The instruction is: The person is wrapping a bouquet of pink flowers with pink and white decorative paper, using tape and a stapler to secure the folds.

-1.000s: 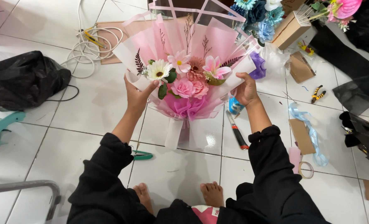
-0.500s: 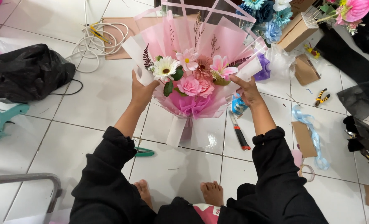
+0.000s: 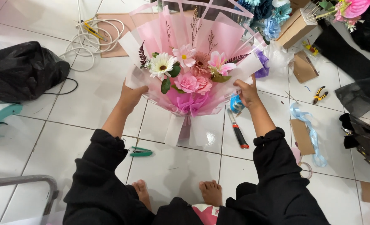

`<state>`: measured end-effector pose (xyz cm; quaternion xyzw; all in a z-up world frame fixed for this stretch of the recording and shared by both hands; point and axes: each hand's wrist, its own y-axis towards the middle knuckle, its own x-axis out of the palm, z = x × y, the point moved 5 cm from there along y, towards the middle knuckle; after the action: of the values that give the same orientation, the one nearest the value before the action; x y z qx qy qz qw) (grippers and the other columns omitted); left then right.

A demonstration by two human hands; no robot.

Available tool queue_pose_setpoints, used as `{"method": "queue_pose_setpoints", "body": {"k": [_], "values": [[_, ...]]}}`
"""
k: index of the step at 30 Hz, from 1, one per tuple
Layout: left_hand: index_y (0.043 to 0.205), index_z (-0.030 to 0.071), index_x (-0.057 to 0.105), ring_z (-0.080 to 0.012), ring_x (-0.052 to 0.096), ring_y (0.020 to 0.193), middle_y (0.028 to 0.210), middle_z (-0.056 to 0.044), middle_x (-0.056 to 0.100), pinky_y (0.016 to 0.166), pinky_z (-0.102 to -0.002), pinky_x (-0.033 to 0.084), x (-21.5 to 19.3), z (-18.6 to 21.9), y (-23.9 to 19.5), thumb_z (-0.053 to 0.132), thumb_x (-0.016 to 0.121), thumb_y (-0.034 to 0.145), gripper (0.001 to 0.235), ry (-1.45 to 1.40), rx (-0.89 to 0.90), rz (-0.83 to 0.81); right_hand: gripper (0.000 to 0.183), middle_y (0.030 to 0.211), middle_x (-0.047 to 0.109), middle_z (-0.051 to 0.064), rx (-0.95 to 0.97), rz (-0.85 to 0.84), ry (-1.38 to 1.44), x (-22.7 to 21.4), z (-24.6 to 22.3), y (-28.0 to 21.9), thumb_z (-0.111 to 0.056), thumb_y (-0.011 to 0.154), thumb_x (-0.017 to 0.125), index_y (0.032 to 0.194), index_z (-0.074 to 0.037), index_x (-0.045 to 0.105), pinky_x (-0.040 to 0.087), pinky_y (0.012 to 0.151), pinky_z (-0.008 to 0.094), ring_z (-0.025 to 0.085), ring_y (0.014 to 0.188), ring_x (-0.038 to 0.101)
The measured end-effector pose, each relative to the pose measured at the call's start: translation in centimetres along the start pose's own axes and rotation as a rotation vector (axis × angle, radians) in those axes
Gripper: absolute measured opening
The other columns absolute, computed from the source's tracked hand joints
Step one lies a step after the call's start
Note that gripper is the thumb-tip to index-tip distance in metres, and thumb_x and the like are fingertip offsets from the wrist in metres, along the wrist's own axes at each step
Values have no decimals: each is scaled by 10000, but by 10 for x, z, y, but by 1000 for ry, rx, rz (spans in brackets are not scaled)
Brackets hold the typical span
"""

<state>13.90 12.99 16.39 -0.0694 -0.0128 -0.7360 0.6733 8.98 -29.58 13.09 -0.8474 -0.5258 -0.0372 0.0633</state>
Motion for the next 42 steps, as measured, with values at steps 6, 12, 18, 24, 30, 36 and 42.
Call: {"method": "queue_pose_setpoints", "body": {"k": [6,12,18,24,30,36,42], "values": [[1260,34,543,-280,601,1132,1193,-145,644,1021,-450,453,2,10,-3,-35,681,632,647,-61,-9,-31,629,1132,658,54,-3,-94,7,15,-16,-6,60,723,758,1259,-191,544,569,903,369,220,1048,657],[1237,165,600,-219,637,1094,1181,-47,674,974,-415,510,-11,-39,24,58,768,747,530,-168,-92,-118,573,1142,680,58,7,-120,58,28,-27,-14,12,757,791,1237,-190,553,599,902,396,233,1059,678],[1511,203,276,-410,416,1365,1526,-139,352,1066,-633,360,4,-16,12,909,304,805,999,-327,-68,-252,445,1133,705,41,59,-110,144,12,1,15,-120,823,790,1221,-187,602,619,874,397,217,1008,711],[1439,210,442,-344,606,1174,1339,-108,573,978,-587,469,-2,-87,58,939,167,729,1054,-459,-108,-259,435,1103,706,62,157,-95,123,24,0,13,-234,827,805,1199,-178,587,625,835,428,250,986,714],[1436,143,467,-216,671,1059,1318,-83,625,837,-286,575,18,7,14,891,188,663,1111,-536,-185,-243,559,1184,644,53,187,-129,-45,30,-15,34,-510,875,738,1269,-176,524,604,893,456,280,1097,664],[1454,148,415,-323,542,1319,1436,-138,536,1112,-478,450,19,33,11,774,322,641,1030,-705,-180,-269,406,1001,722,-43,295,-20,-233,83,-76,-8,-468,836,607,1139,-198,624,547,739,205,81,894,682],[1416,107,476,-302,670,1039,1220,-156,658,918,-428,556,15,41,11,794,294,580,1096,-653,-235,-281,500,1029,724,-76,342,6,-277,83,-66,8,-546,810,575,1205,-240,596,532,694,198,61,894,683]]}}
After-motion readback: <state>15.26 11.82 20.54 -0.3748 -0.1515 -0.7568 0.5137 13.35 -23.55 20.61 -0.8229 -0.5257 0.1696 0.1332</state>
